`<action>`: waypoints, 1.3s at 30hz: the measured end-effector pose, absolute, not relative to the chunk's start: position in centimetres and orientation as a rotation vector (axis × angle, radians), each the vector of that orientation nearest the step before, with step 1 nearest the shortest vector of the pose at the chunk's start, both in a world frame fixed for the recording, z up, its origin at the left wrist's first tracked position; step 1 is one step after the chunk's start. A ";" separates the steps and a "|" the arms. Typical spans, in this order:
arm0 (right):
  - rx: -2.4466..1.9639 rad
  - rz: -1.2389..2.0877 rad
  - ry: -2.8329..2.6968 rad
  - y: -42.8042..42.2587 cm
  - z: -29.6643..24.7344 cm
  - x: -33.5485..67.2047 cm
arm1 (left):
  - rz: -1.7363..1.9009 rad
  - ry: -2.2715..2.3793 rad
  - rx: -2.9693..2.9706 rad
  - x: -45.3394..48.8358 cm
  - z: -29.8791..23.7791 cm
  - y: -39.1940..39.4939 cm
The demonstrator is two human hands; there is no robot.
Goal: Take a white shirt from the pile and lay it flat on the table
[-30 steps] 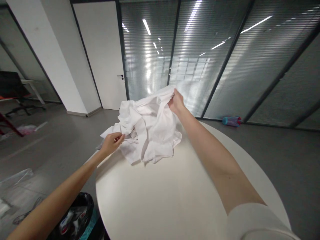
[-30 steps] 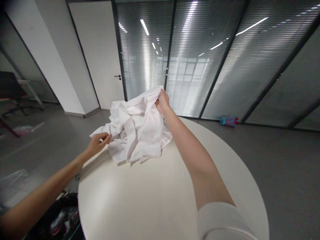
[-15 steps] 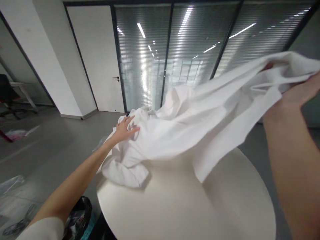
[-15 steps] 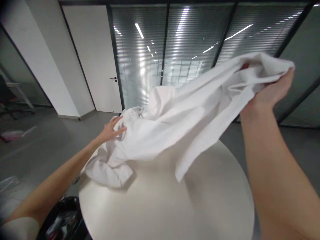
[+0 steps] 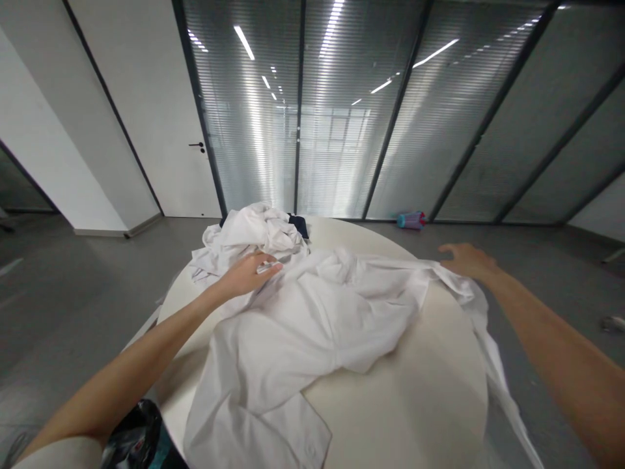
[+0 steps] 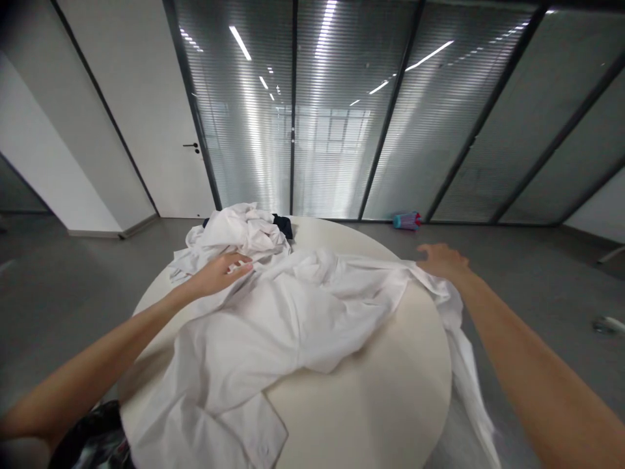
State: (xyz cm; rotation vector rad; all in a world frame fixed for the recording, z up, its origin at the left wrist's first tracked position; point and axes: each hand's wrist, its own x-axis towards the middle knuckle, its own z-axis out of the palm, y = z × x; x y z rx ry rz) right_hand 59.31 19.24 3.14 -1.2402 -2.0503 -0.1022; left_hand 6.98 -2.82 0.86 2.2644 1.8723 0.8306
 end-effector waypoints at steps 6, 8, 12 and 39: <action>-1.072 0.179 -2.539 18.7 1.2 49.8 | 0.785 2.303 2.351 10.0 0.0 0.0; -1.027 0.208 -2.634 18.1 0.3 46.5 | 0.801 2.500 2.303 9.7 -0.7 1.7; -1.124 0.314 -2.668 17.3 -2.3 42.5 | 0.627 2.611 2.161 8.6 -2.8 4.0; -1.102 0.198 -2.523 16.0 -8.4 44.6 | 0.969 2.889 1.719 4.4 1.6 10.2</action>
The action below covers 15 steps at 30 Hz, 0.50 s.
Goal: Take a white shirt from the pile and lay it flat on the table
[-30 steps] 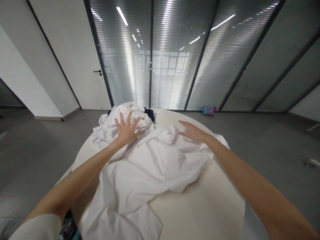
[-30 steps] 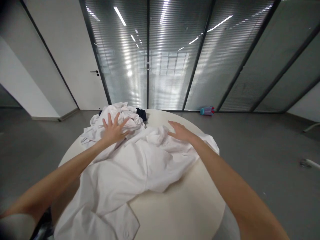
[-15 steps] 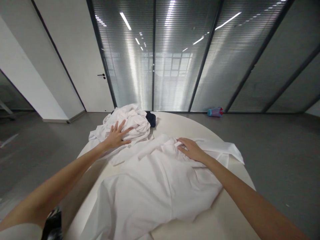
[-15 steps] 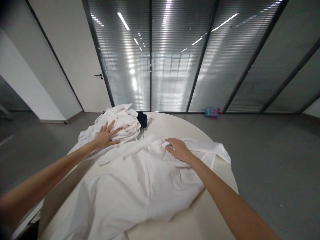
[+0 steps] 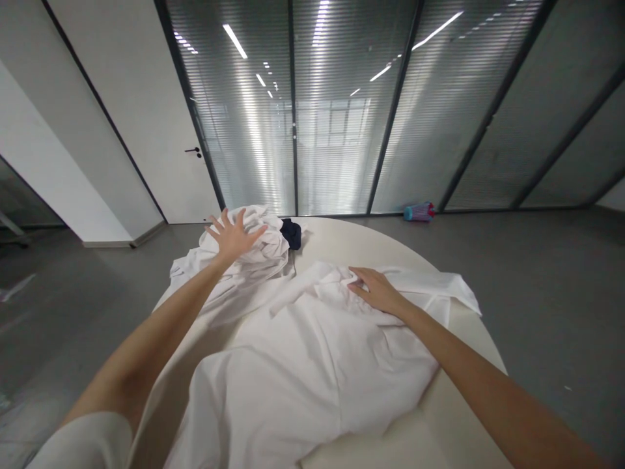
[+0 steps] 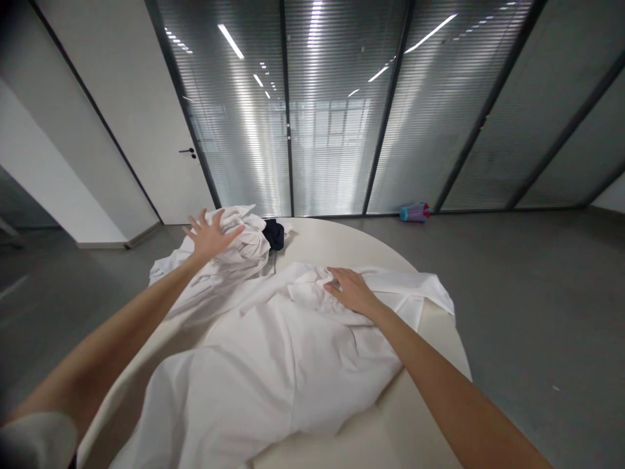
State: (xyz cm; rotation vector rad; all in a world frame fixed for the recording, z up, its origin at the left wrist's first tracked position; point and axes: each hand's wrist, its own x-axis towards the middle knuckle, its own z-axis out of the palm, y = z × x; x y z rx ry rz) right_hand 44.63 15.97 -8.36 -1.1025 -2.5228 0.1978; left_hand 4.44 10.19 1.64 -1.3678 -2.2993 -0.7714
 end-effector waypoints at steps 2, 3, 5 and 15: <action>-1.101 0.209 -2.521 15.9 -8.3 44.7 | -0.594 -2.461 -1.432 4.2 1.3 11.9; -1.092 0.214 -2.523 15.8 -8.3 44.7 | -0.517 -2.503 -1.474 3.9 0.8 12.6; -1.076 0.220 -2.532 15.7 -8.2 44.8 | -0.397 -2.494 -1.571 3.0 -0.3 13.3; -1.087 0.250 -2.566 15.7 -8.0 44.8 | -0.163 -2.168 -2.005 -3.4 -1.6 14.7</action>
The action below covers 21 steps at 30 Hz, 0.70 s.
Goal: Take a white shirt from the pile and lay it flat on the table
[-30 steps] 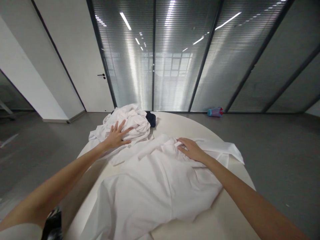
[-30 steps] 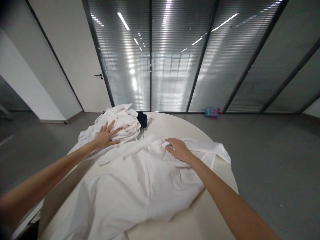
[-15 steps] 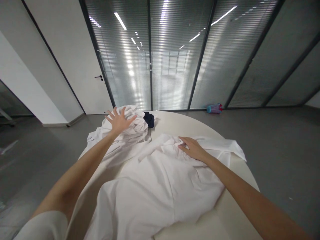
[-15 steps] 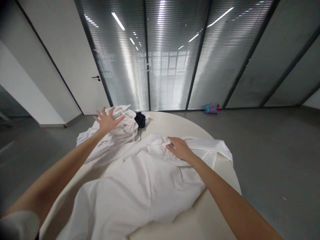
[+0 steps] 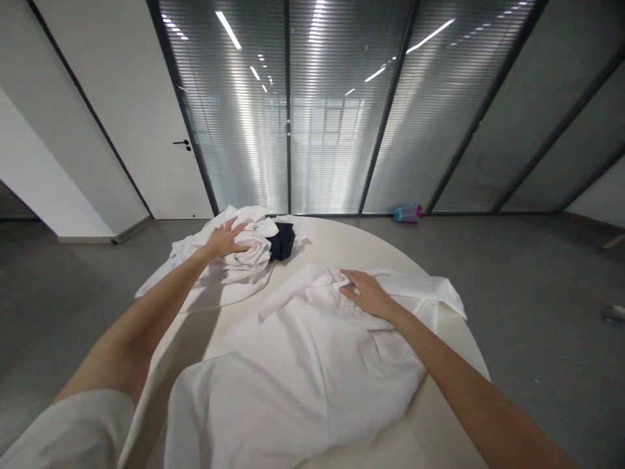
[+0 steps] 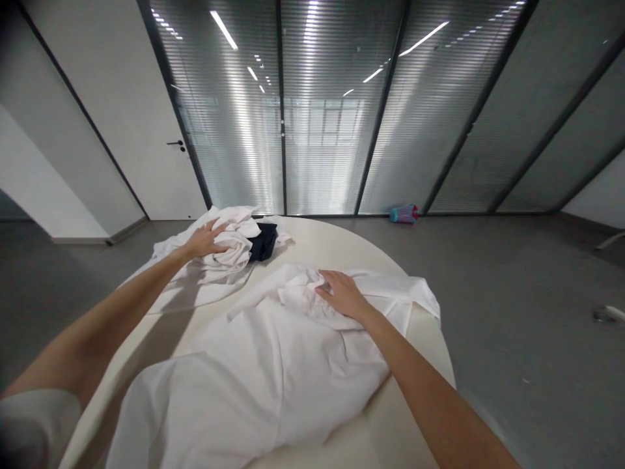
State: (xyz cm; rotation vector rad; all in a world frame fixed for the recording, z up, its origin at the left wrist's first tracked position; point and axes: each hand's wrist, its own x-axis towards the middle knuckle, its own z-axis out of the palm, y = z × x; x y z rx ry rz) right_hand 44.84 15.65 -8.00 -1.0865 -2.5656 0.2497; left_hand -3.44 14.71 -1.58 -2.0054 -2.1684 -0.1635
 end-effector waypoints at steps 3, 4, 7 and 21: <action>-1.109 0.266 -2.539 15.6 -8.0 44.8 | -0.187 -2.118 -2.069 -4.1 -1.4 14.9; -1.123 0.274 -2.510 15.6 -8.0 44.8 | -0.222 -2.117 -2.070 -3.9 -1.1 14.7; -1.147 0.312 -2.398 15.9 -8.0 45.0 | -0.526 -2.088 -1.920 -1.9 0.0 13.1; -1.230 0.092 -2.066 15.6 -1.7 45.8 | -0.752 -2.462 -2.811 11.1 -1.4 -2.1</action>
